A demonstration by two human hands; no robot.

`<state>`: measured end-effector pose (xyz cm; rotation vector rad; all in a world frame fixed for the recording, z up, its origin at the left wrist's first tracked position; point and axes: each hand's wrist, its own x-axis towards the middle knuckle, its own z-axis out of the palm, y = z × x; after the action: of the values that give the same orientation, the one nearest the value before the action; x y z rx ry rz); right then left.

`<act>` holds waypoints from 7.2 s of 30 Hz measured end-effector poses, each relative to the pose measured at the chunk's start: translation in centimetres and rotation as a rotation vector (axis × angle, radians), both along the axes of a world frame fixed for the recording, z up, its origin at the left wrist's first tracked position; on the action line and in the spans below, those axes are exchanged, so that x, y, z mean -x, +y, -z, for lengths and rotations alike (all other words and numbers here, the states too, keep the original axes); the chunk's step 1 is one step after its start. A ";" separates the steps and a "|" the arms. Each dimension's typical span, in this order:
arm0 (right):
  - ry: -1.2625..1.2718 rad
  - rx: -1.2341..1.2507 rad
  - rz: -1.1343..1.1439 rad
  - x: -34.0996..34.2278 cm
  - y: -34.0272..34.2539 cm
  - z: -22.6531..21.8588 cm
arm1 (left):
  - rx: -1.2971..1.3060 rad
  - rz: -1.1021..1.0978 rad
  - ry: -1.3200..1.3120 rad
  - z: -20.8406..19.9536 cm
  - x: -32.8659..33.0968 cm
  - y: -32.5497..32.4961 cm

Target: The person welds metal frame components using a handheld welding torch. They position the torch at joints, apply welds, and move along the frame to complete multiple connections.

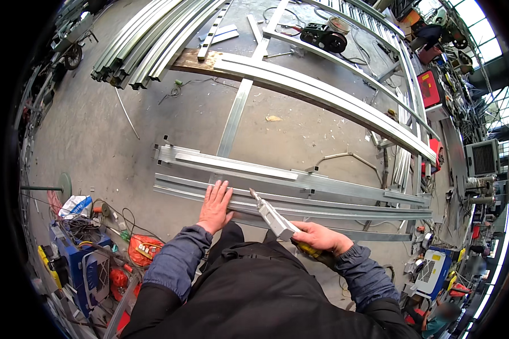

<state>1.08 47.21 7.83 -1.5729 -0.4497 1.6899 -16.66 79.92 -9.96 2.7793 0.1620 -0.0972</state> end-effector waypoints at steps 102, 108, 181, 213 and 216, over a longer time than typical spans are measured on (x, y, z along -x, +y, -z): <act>-0.383 0.183 -0.049 -0.8 -21.8 1.1 | -0.187 -0.154 0.429 -2.5 -10.5 -15.8; -0.370 0.197 -0.047 -0.9 -21.7 0.6 | -0.184 -0.161 0.418 -2.3 -10.4 -15.8; 0.436 0.287 -0.272 -26.3 -20.2 3.3 | -0.378 -0.229 0.373 1.1 -12.9 -18.6; 0.628 0.330 -0.329 -31.3 -18.6 12.6 | -0.362 -0.231 0.328 2.3 -13.5 -19.2; 0.631 0.329 -0.330 -31.3 -18.7 12.7 | -0.362 -0.227 0.323 2.2 -13.5 -19.2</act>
<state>32.37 28.53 -4.83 -1.1154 -0.1058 2.4903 -3.13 60.73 -12.18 3.0567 0.6319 -0.5051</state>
